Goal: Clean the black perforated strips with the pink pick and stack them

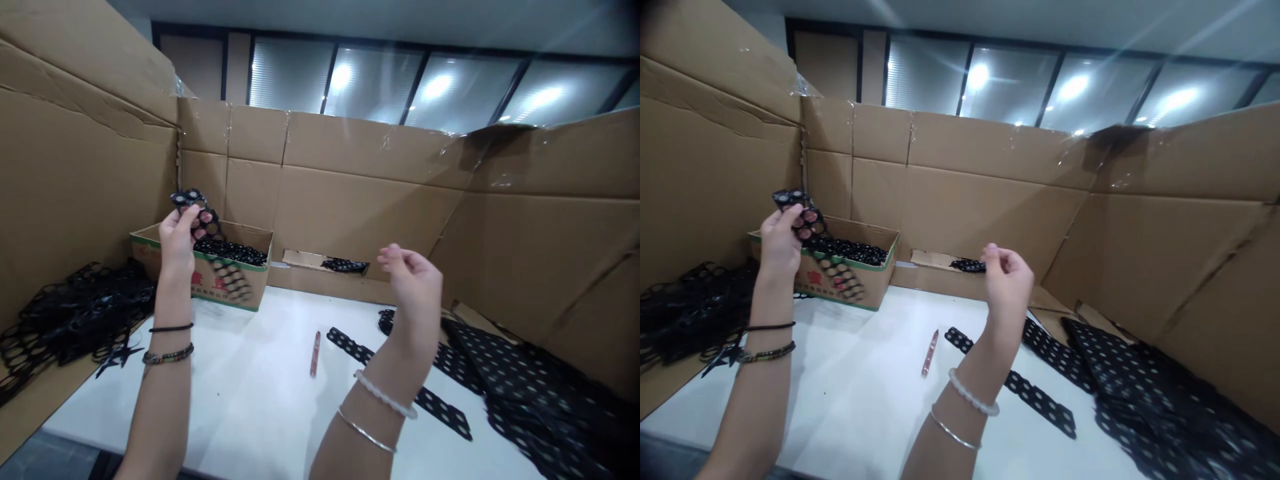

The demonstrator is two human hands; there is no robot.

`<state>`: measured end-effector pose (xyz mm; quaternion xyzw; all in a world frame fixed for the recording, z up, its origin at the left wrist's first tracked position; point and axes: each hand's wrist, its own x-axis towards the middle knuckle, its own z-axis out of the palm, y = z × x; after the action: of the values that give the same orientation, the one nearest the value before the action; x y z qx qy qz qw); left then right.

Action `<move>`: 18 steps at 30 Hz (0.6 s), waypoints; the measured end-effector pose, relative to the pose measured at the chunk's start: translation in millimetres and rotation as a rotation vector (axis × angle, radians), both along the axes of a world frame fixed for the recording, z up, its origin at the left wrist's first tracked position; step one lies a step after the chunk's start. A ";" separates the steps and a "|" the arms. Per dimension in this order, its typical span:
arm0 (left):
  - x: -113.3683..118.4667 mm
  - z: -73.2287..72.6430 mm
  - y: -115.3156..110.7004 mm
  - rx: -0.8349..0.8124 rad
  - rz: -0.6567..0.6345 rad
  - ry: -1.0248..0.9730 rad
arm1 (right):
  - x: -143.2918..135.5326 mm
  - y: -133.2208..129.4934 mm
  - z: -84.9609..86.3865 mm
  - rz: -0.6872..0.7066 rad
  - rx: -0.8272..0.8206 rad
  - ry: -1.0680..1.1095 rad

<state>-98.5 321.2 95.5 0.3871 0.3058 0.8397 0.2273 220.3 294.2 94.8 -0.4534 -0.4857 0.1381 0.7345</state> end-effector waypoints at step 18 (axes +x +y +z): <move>65.7 3.7 -21.5 -0.150 -0.267 0.946 | -105.5 1.6 8.3 0.435 0.181 -0.292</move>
<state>-32.8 299.7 99.3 0.7440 0.3829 0.5111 0.1963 114.8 295.8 103.1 -0.2862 -0.6829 0.1819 0.6471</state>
